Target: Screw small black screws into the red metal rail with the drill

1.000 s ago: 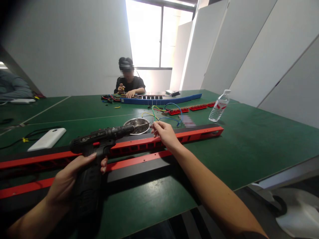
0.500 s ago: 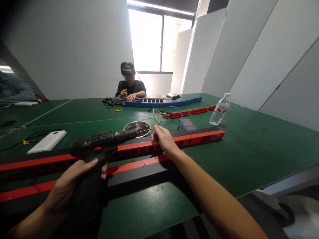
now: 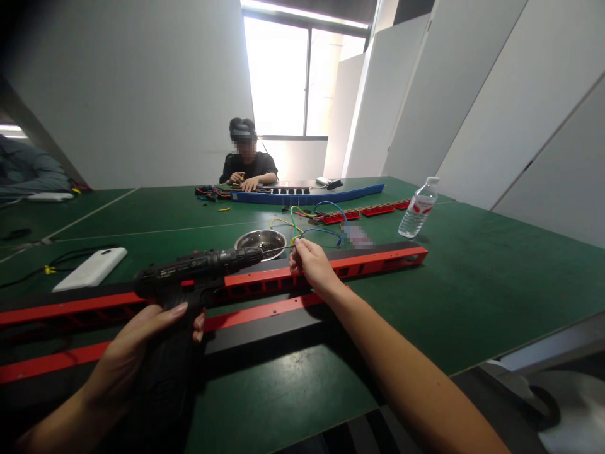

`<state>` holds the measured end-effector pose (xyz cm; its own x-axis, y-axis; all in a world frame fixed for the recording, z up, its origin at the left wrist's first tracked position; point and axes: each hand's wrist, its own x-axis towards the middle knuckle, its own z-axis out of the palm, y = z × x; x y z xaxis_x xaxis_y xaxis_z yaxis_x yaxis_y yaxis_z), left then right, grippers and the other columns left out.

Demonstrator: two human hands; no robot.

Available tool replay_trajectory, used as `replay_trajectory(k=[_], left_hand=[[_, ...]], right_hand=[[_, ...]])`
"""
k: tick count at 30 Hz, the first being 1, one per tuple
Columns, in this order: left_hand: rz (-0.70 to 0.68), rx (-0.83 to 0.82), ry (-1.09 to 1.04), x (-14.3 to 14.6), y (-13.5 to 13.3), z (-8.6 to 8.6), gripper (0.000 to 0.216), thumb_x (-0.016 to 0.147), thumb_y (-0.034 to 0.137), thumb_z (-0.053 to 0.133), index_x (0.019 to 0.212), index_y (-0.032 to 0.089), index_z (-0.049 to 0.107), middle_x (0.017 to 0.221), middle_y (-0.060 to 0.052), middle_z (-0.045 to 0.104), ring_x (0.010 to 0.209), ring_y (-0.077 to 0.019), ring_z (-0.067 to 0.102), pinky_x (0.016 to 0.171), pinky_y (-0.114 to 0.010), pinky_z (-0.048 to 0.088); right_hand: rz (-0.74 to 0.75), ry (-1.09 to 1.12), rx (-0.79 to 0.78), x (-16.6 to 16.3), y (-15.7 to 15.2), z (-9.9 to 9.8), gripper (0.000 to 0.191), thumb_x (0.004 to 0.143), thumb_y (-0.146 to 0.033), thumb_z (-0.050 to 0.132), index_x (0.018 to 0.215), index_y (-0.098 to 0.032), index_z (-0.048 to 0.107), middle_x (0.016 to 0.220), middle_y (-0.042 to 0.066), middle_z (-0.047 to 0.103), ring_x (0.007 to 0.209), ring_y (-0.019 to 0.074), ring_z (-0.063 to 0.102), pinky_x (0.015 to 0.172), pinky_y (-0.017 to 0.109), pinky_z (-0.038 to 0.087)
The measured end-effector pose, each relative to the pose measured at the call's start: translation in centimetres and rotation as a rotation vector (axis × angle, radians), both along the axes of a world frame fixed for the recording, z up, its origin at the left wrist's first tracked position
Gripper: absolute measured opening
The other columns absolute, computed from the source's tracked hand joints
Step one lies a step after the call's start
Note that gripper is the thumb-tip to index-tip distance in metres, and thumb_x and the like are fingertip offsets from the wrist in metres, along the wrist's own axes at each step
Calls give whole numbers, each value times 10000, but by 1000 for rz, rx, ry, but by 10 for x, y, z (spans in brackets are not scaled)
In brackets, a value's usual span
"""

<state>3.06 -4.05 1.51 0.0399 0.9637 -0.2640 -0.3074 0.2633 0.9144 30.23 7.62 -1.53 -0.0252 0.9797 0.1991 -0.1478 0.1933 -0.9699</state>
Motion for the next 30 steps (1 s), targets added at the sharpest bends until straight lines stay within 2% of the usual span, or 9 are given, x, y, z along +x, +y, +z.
replay_trajectory(k=[7, 13, 18, 22, 30], left_hand=[[-30, -11, 6, -6, 4, -5, 329, 648, 375, 886, 822, 139, 737, 766, -53, 728, 657, -169, 675, 603, -239, 572], [2, -22, 21, -2, 0, 0, 260, 686, 328, 858, 812, 142, 728, 768, -54, 732, 667, -162, 678, 618, -220, 555], [10, -38, 15, 0, -1, 2, 300, 663, 341, 876, 822, 140, 720, 769, -54, 730, 659, -164, 677, 608, -228, 560], [-3, -16, 24, 0, 1, 0, 313, 688, 346, 866, 852, 131, 708, 761, -53, 730, 642, -156, 675, 591, -219, 559], [-8, 0, 16, -1, 2, -1, 326, 705, 326, 855, 898, 123, 688, 772, -60, 724, 646, -158, 677, 581, -222, 563]], right_hand=[[-27, -81, 71, 1, 2, 0, 479, 849, -619, 654, 644, -222, 481, 570, -24, 546, 489, 118, 484, 520, 275, 401], [-31, -123, 99, 1, 2, 1, 476, 888, -606, 609, 640, -222, 478, 576, -17, 546, 505, 122, 499, 544, 281, 405], [-54, -148, 91, 0, 1, 0, 463, 882, -633, 611, 708, -226, 479, 581, -31, 552, 495, 115, 502, 505, 264, 380], [-117, -165, 159, 1, 1, -2, 399, 889, -595, 640, 801, -234, 494, 609, -51, 559, 495, 119, 525, 497, 260, 391], [-128, -212, 223, 2, 0, 0, 409, 924, -586, 610, 760, -229, 497, 611, -35, 563, 512, 122, 513, 523, 273, 410]])
